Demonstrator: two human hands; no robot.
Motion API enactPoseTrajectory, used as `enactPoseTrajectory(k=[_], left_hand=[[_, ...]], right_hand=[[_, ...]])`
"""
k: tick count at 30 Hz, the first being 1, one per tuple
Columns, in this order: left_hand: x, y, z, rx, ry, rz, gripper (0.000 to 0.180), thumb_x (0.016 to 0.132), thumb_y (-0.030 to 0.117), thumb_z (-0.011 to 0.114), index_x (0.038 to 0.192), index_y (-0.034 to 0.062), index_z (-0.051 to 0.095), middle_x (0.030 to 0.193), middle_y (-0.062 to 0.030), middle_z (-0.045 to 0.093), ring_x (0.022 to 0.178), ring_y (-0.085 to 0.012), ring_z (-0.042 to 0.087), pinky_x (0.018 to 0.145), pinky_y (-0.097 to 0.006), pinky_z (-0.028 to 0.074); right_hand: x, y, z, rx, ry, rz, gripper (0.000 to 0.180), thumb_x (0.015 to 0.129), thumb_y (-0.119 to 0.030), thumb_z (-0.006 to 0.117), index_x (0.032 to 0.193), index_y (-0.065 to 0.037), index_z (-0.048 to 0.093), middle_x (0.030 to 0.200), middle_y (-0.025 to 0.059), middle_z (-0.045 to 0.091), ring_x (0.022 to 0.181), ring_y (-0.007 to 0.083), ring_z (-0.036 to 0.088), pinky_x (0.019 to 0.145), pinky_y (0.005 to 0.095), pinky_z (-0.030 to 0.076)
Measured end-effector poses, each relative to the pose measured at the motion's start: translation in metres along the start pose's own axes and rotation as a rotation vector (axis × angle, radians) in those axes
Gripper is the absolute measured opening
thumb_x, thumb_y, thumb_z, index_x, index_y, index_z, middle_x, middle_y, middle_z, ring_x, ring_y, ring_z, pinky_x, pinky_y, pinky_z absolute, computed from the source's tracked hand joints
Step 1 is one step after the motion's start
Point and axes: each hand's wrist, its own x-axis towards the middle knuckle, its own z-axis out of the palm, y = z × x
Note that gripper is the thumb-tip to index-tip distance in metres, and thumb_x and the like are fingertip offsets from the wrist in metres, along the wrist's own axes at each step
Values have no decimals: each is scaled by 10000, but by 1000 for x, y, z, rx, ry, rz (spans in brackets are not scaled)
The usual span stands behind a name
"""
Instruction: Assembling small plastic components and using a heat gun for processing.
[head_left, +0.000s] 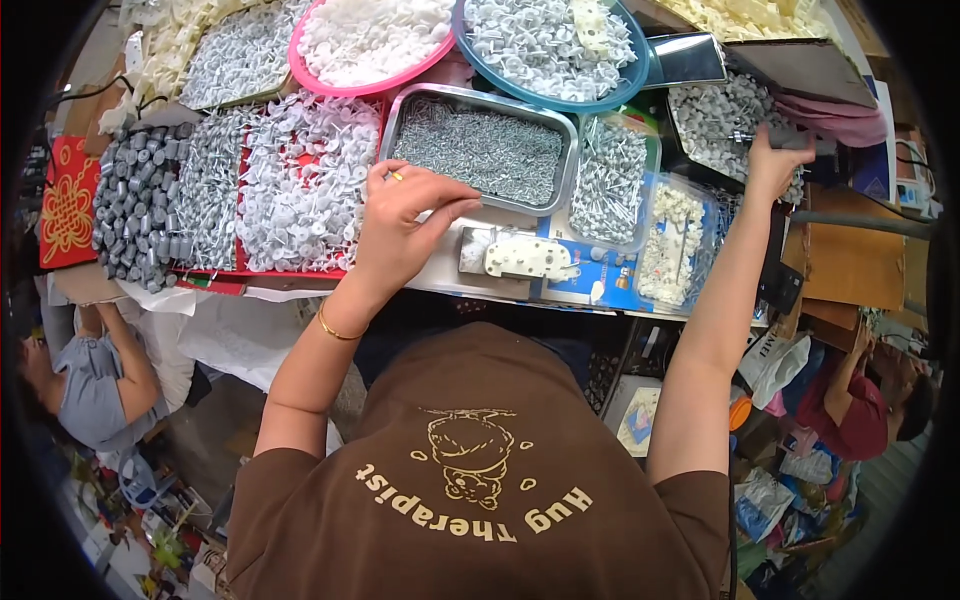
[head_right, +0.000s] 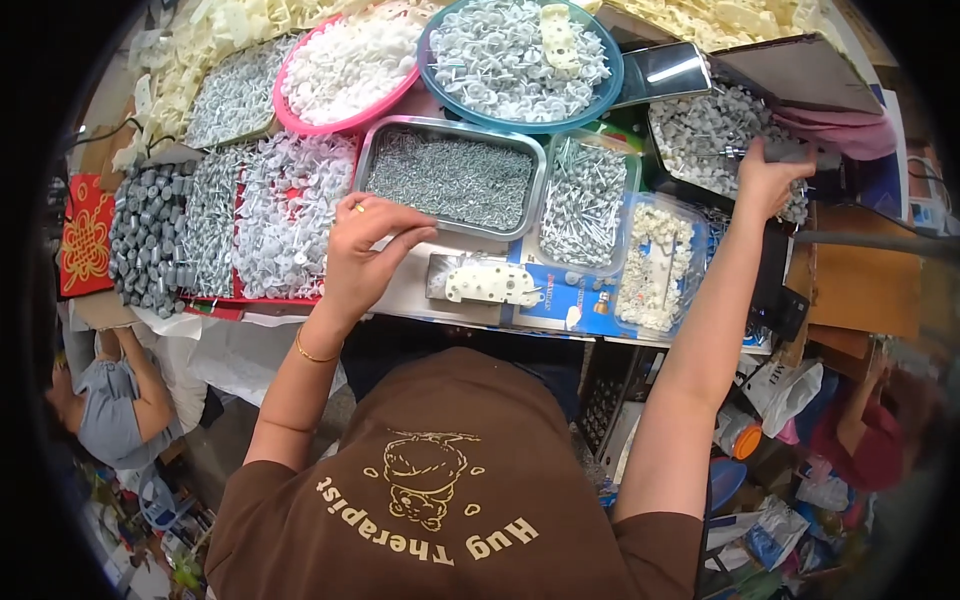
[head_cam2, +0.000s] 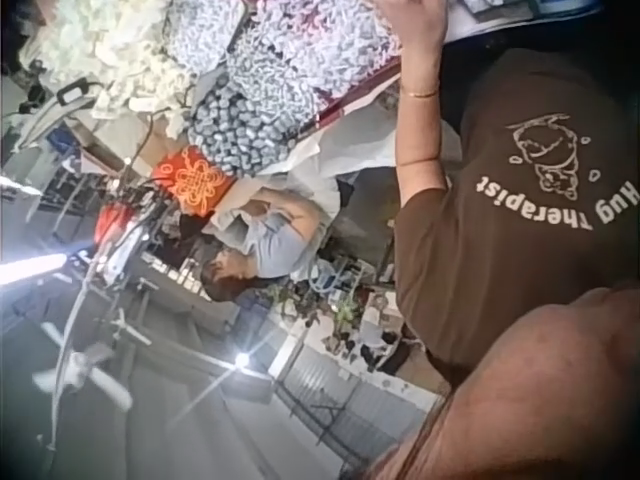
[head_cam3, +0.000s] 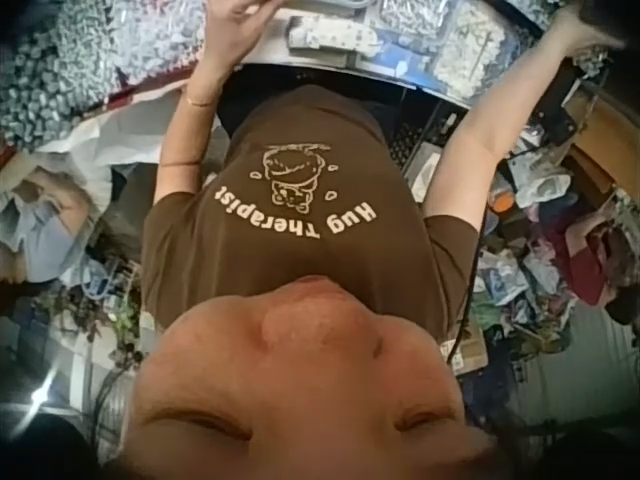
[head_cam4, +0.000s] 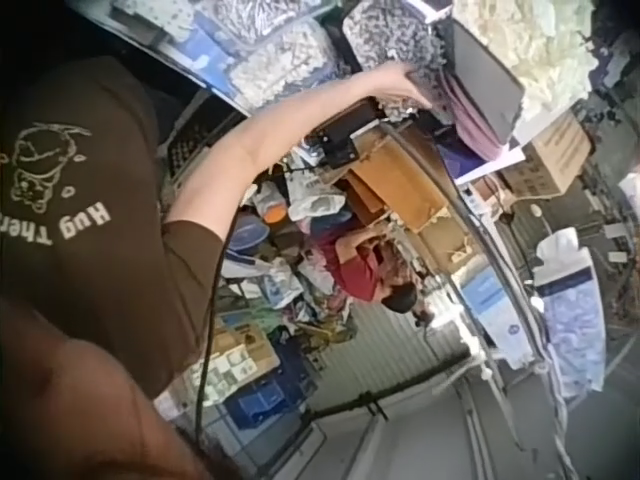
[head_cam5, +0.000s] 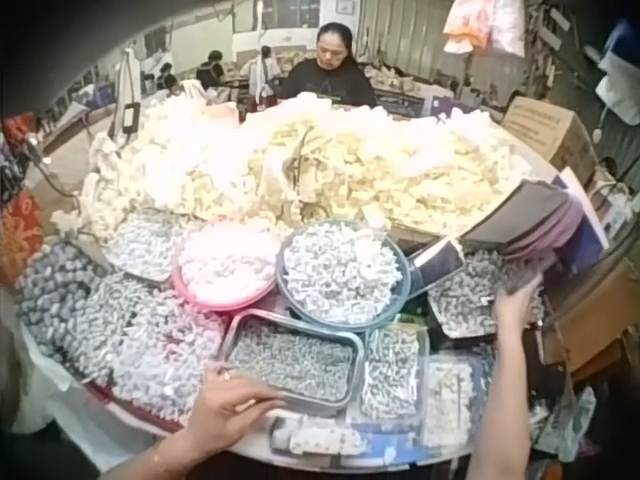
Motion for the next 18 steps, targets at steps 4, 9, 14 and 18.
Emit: enactPoseTrajectory(k=[4,9,14,18], left_hand=[[-3,0,1,-83,4,9,89,866,79,741,943,114,769,873,4,756,794,-152,662,970,-367,354],[-7,19,0,-220,-87,15,172,865,37,713,1011,113,761,921,-7,753,848,-167,658,964,-365,358],[-9,39,20,-99,-132,189,126,800,192,796,920,203,755,862,59,660,950,-166,593,961,-415,295],[-8,50,40,-62,-130,293,152,733,278,841,801,207,724,809,87,631,846,-139,578,921,-423,287]], right_hand=[[-17,-23,-29,867,133,-25,792,750,18,845,1269,-85,256,1146,232,581,979,317,675,816,359,583],[-36,-51,-112,1646,-828,261,231,929,-92,667,1066,-45,486,821,50,508,633,121,493,546,250,392],[-153,-109,-154,1597,-734,177,266,994,-326,533,1019,-66,583,697,7,416,575,111,411,529,265,375],[-211,-114,-161,1683,-883,58,299,1013,-368,452,983,-71,468,682,55,437,494,145,438,473,298,433]])
